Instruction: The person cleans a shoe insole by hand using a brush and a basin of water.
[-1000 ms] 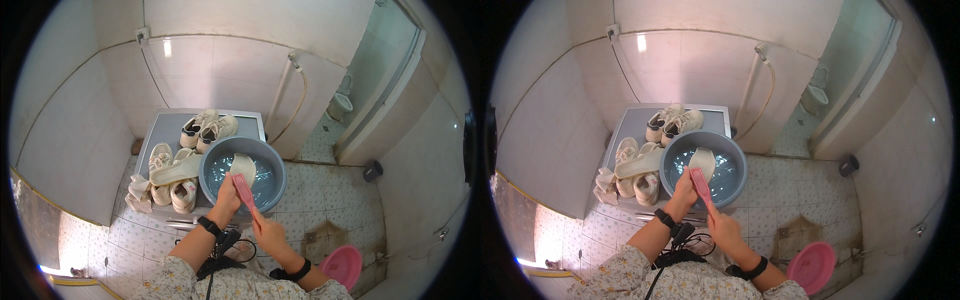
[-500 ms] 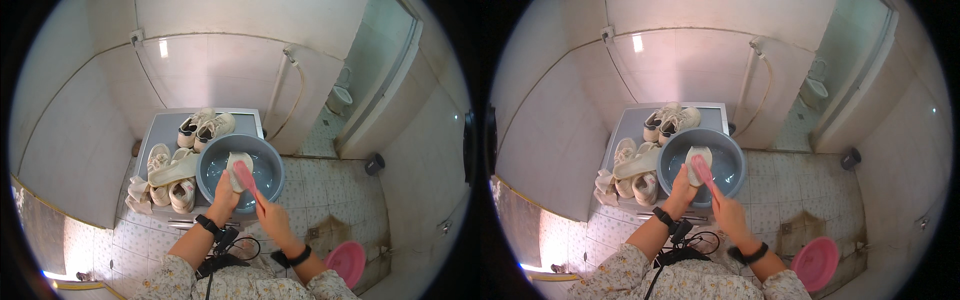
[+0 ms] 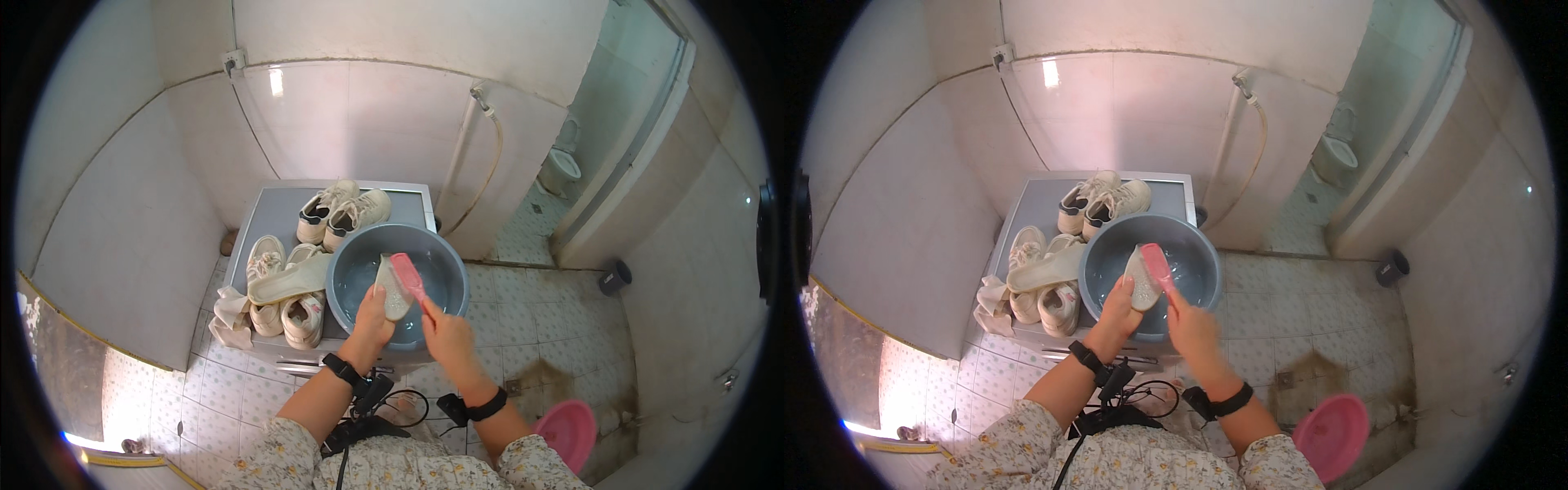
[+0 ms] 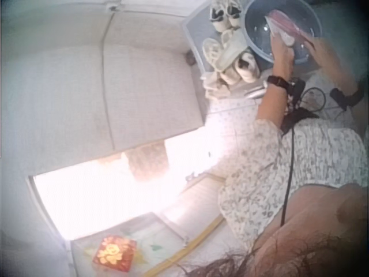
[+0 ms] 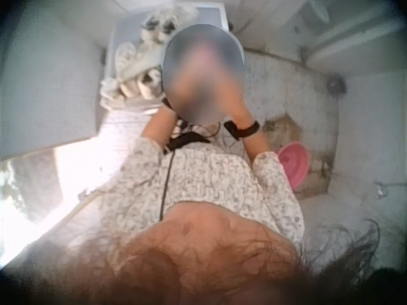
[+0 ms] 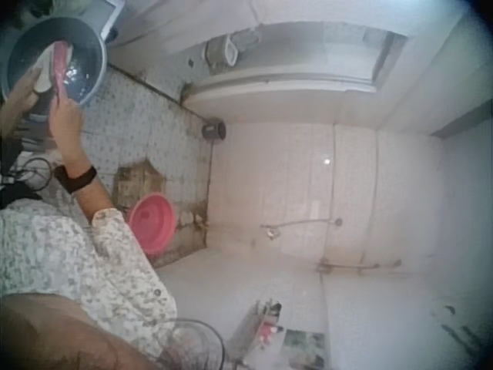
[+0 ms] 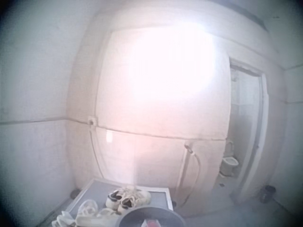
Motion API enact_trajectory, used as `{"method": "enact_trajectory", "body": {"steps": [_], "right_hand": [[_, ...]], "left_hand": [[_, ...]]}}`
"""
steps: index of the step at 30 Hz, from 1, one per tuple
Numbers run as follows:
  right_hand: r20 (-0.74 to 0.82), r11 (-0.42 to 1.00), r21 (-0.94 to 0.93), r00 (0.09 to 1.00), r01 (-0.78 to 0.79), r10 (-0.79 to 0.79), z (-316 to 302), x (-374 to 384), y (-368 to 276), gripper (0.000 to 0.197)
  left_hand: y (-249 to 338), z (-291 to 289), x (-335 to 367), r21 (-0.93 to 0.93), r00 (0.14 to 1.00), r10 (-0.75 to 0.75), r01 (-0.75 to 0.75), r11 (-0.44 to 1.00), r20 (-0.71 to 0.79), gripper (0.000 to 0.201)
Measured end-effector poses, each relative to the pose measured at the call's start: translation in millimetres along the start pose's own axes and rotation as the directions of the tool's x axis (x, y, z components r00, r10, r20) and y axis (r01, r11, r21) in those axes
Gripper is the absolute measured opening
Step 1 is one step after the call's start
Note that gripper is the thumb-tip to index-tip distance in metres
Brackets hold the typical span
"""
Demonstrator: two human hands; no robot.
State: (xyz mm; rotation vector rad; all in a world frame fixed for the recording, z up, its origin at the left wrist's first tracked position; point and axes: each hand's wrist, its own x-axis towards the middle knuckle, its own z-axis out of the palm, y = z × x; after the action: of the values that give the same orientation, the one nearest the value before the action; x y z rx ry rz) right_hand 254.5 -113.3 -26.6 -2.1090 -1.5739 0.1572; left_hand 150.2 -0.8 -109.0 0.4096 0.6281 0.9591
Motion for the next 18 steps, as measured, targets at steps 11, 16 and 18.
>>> {"method": "enact_trajectory", "body": {"steps": [11, 16, 18], "right_hand": [[0.241, 0.934, -0.355, 0.969, 0.036, 0.054, 1, 45, 36, 0.019], [-0.022, 0.999, -0.005, 0.999, -0.032, 0.032, -40, -3, 15, 0.029], [0.041, 0.993, 0.117, 0.999, 0.0, -0.005, -43, -12, 4, 0.031]], "left_hand": [[28, 12, -27, -0.028, 0.988, -0.146, 0.148, 0.989, 0.045, 0.036], [23, 7, -27, -0.047, 0.99, -0.135, 0.137, 0.989, 0.038, 0.037], [22, 7, -27, -0.046, 0.988, -0.153, 0.154, 0.987, 0.029, 0.04]]}}
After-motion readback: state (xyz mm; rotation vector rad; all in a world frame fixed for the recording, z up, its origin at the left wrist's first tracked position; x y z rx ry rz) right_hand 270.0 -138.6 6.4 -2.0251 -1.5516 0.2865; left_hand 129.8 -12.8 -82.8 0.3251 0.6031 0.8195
